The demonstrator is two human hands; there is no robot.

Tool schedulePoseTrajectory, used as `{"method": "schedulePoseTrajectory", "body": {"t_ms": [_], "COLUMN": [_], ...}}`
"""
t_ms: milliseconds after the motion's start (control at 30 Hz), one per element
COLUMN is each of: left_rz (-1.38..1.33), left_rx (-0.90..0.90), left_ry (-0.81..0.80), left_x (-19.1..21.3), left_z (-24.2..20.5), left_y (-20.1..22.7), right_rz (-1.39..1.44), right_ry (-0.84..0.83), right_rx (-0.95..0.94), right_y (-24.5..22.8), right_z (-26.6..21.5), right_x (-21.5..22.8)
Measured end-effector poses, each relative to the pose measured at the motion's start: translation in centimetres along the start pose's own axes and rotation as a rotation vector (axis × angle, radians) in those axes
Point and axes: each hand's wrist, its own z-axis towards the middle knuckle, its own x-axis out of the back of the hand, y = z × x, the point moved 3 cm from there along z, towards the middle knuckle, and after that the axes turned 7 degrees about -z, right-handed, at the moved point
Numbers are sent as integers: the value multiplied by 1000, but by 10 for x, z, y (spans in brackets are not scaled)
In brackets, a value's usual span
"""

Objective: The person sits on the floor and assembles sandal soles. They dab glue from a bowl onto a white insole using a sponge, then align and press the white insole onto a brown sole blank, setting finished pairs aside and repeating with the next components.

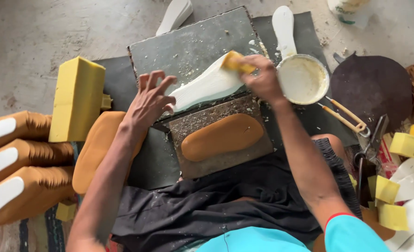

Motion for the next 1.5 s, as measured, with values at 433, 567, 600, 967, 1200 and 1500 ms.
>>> {"method": "schedulePoseTrajectory", "body": {"t_ms": [433,567,600,967,1200,1500], "left_rz": [-197,-280,-269,-472,-1040,-1310], "left_rx": [329,463,481,512,793,853], "left_ry": [545,624,637,654,601,587], "left_x": [84,104,110,80,-60,-102], "left_z": [-73,-119,-124,-173,-167,-129], "left_y": [57,87,91,122,128,93], "right_rz": [299,-353,-341,892,751,982], "right_ry": [230,148,148,-54,-65,-177], "right_rx": [-257,145,166,-268,-693,-893], "right_y": [0,-48,-58,-91,-49,16], "right_z": [-5,4,1,-101,-193,-142], "right_x": [7,9,14,12,17,11]}}
